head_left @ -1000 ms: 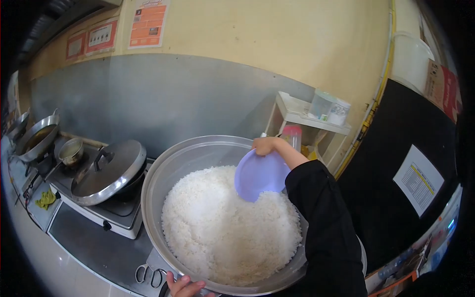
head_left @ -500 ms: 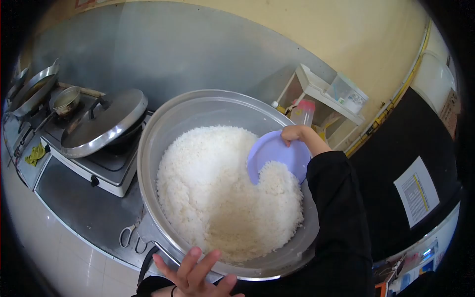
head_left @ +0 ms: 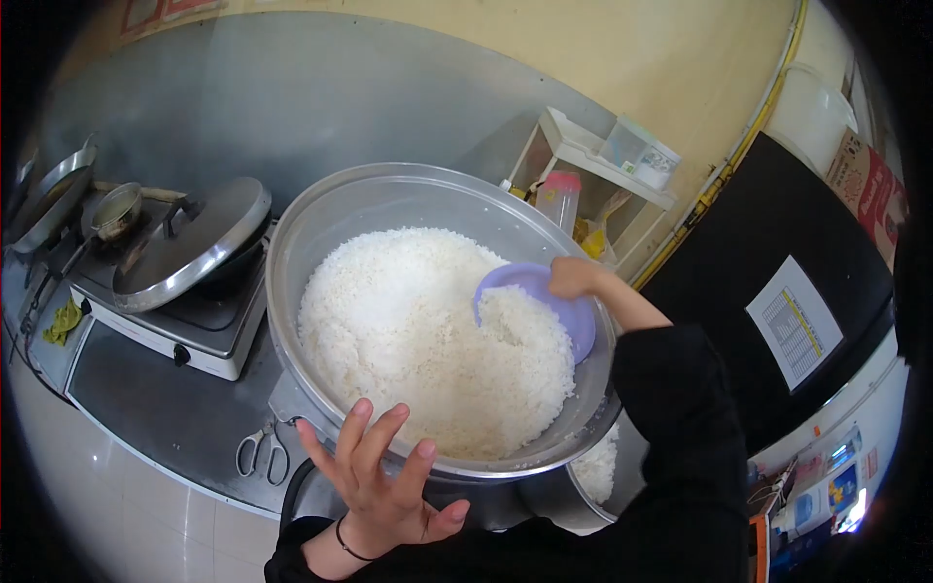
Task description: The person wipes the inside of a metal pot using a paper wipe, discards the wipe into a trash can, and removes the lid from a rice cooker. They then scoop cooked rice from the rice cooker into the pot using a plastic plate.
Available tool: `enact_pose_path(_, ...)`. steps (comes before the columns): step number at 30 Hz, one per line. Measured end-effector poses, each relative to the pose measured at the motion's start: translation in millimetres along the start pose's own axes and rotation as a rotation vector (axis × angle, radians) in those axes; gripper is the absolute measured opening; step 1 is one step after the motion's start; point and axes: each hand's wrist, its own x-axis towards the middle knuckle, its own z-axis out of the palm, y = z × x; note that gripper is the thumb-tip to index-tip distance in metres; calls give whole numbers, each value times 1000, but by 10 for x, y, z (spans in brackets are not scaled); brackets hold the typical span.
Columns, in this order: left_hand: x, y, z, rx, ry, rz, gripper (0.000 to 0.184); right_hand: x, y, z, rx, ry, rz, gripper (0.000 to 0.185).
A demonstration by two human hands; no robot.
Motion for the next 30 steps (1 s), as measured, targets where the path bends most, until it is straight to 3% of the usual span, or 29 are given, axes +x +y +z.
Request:
enact_pose_path(4, 9, -9, -29, -41, 2, -1, 52, -796, -418, -21, -85, 174, -257, 29)
enact_pose_path(9, 21, -17, -28, -78, 25, 1, 51, -1399, -682, -449, -86, 237, -231, 33)
enact_pose_path(16, 25, -18, -72, -75, -10, -2, 48, -618, -412, -694, 24, 380, -257, 38)
enact_pose_path(22, 2, -54, -28, -85, 51, 4, 48, 342, -61, -241, 197, 170, -403, 33)
enact_pose_path(30, -18, -20, 2, -64, 123, -37, 45, 853, -150, -117, 276, -194, -441, 32)
